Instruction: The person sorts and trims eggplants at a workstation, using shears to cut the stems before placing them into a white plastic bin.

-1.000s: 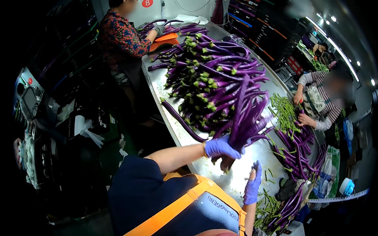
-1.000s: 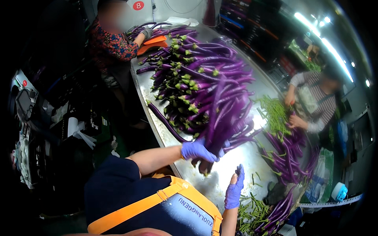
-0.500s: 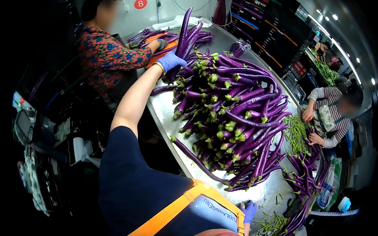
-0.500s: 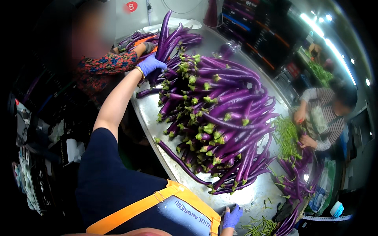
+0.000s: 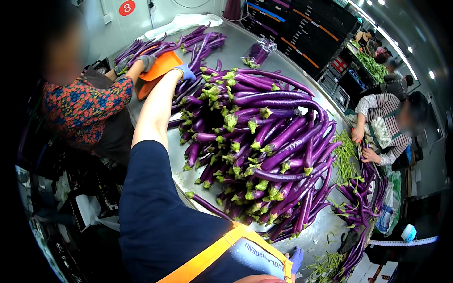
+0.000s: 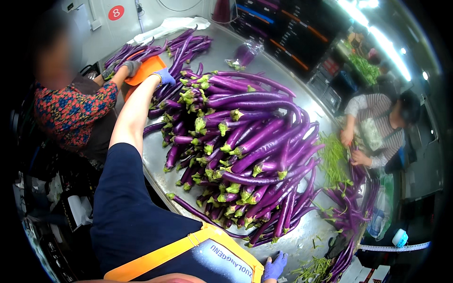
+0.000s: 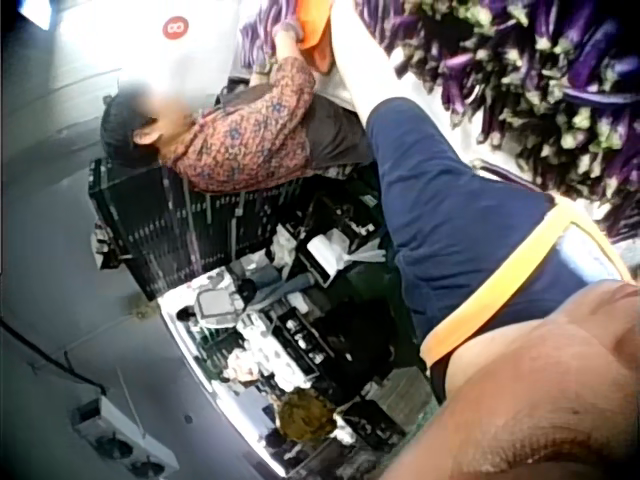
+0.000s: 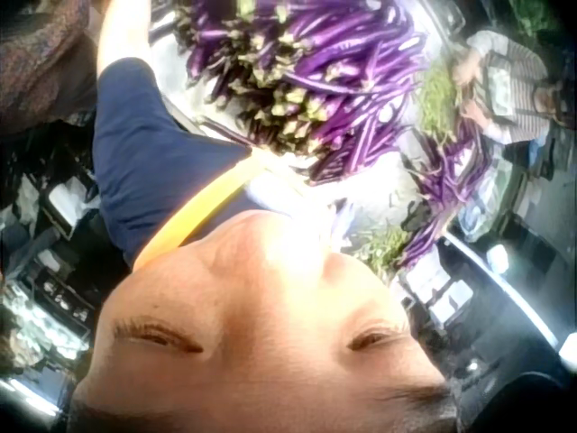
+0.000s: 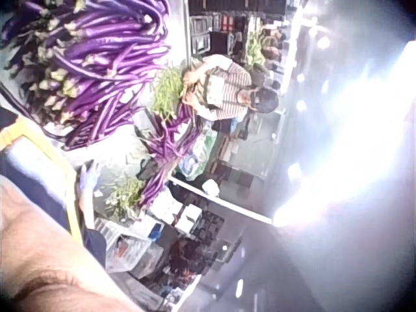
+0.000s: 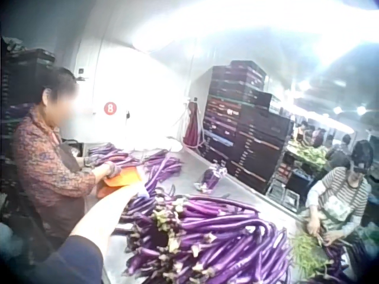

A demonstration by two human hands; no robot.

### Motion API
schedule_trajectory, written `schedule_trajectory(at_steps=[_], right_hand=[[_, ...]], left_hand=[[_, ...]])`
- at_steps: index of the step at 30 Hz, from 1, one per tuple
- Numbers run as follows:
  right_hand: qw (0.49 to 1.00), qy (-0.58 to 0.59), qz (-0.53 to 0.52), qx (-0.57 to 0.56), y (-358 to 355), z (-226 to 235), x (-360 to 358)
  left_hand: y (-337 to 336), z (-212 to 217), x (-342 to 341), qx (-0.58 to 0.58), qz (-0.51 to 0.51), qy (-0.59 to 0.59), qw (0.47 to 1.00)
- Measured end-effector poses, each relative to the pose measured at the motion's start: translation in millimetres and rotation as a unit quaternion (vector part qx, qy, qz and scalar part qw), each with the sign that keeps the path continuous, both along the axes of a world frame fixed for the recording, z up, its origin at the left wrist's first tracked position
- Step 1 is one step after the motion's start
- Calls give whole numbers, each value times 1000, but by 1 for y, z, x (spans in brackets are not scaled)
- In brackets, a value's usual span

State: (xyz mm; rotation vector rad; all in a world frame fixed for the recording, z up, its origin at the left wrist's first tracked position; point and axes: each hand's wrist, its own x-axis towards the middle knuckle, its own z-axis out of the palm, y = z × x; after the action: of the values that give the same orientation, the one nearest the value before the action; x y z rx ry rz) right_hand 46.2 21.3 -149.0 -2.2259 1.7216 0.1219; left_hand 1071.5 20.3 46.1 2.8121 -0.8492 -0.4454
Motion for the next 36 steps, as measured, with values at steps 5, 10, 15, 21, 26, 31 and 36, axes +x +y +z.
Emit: schedule_trajectory(at_steps=[5, 10, 15, 21, 26, 31, 36], right_hand=[[998, 16, -49, -38, 37, 48, 20], [993, -85, -29, -70, -4, 16, 54], [987, -58, -121, -87, 65, 74, 32], [974, -88, -147, -146, 96, 47, -31], [955, -59, -215, -195, 94, 49, -147], [959, -164, -184, -140, 78, 159, -283], [863, -163, -321, -355, 80, 173, -501]], left_hand=[[-51, -65, 41, -48, -130, 92, 986], [46, 69, 203, -330, -39, -121, 935], [-64, 60, -4, -525, -160, -113, 828], [-12, 186, -225, -563, -279, -211, 748], [29, 214, -405, -580, -326, -245, 706], [66, 167, -643, -522, -422, -272, 690], [56, 37, -836, -316, -596, -92, 733]])
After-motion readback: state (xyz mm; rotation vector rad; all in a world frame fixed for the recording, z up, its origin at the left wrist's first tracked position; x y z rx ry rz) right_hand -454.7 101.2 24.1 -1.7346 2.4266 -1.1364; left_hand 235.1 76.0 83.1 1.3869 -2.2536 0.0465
